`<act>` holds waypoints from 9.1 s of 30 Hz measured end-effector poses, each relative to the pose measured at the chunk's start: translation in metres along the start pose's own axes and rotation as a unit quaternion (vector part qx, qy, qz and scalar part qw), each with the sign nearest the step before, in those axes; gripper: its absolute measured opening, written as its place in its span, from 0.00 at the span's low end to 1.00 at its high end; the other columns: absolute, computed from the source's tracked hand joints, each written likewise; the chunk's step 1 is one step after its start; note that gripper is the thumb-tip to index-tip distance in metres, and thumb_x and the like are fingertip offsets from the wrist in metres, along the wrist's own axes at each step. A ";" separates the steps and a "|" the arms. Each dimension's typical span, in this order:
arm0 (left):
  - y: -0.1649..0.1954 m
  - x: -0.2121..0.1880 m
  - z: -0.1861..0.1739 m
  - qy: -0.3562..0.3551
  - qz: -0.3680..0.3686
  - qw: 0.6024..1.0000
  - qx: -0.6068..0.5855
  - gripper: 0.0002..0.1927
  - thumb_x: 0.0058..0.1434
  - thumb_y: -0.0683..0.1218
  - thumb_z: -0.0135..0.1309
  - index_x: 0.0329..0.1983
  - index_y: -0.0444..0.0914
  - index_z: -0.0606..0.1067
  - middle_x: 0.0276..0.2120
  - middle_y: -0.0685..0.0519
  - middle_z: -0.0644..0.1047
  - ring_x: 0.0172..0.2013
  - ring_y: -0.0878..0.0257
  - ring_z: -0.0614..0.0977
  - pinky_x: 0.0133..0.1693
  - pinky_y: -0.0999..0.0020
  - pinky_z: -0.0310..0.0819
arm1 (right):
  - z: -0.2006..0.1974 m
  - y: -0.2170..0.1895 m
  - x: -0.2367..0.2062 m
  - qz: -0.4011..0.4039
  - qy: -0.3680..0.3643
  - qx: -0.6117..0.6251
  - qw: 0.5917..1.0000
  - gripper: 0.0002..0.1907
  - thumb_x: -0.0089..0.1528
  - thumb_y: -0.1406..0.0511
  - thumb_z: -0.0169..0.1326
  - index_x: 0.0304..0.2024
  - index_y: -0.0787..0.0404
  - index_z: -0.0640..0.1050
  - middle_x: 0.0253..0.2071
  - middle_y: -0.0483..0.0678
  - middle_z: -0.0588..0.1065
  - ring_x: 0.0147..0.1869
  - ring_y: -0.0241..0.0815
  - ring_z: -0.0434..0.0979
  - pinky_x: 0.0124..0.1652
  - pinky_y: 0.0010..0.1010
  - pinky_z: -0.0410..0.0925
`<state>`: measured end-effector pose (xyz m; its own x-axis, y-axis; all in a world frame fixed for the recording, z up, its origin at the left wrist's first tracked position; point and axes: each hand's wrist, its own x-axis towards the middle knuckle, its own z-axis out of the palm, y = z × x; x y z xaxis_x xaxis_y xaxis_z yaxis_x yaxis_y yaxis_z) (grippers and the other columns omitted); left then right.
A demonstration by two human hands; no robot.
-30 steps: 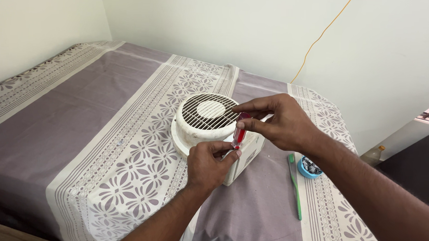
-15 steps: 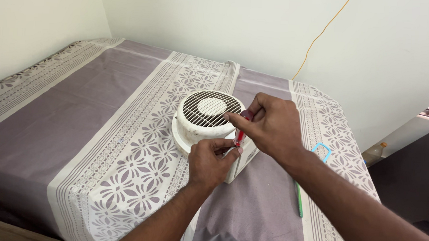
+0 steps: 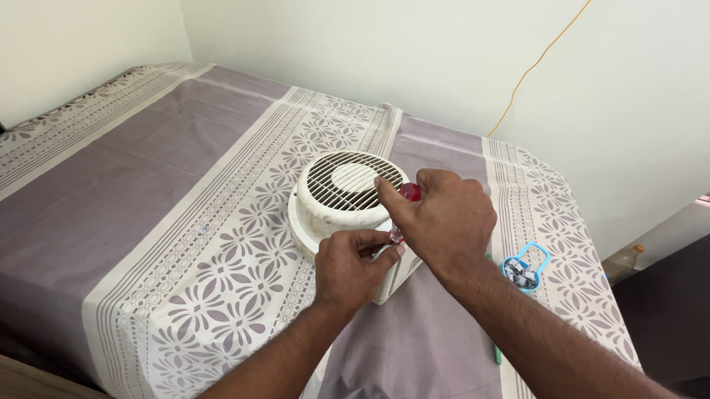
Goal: The person uses a red screwdriver to tighten screws on the back and sides of a white electric fan placed on a bed. They rotate the fan to access different screw locations and continue tightening until the casing appears secured.
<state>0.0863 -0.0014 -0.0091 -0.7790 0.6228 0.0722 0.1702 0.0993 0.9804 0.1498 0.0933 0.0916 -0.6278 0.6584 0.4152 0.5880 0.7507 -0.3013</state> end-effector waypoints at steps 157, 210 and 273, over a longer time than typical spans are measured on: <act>0.044 -0.024 -0.002 0.105 0.007 0.944 0.313 0.25 0.54 0.42 0.65 0.57 0.42 0.76 0.47 0.44 0.81 0.51 0.47 0.81 0.54 0.52 0.72 | 0.036 0.150 0.044 -0.067 -0.229 0.268 0.934 0.30 0.49 0.63 0.71 0.54 0.62 0.79 0.48 0.52 0.83 0.41 0.43 0.89 0.44 0.35 0.77; 0.037 -0.011 -0.020 0.050 0.132 0.932 0.334 0.36 0.43 0.44 0.61 0.61 0.43 0.73 0.59 0.49 0.73 0.58 0.50 0.71 0.58 0.51 0.63 | 0.027 0.092 -0.059 0.078 -0.047 0.344 0.935 0.25 0.59 0.57 0.62 0.53 0.65 0.74 0.46 0.50 0.76 0.38 0.37 0.75 0.36 0.29 0.72; 0.052 -0.016 0.130 -0.162 -0.154 0.970 -0.096 0.23 0.63 0.45 0.52 0.62 0.37 0.73 0.53 0.52 0.80 0.46 0.64 0.84 0.49 0.67 0.76 | -0.010 0.175 -0.051 0.297 -0.190 0.334 0.874 0.16 0.60 0.67 0.58 0.51 0.62 0.78 0.39 0.47 0.84 0.43 0.37 0.86 0.40 0.32 0.77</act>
<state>0.1859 0.0948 0.0171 -0.5388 0.8011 -0.2605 -0.1807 0.1921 0.9646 0.2899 0.1911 0.0266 -0.5117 0.8186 -0.2609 0.5186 0.0522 -0.8534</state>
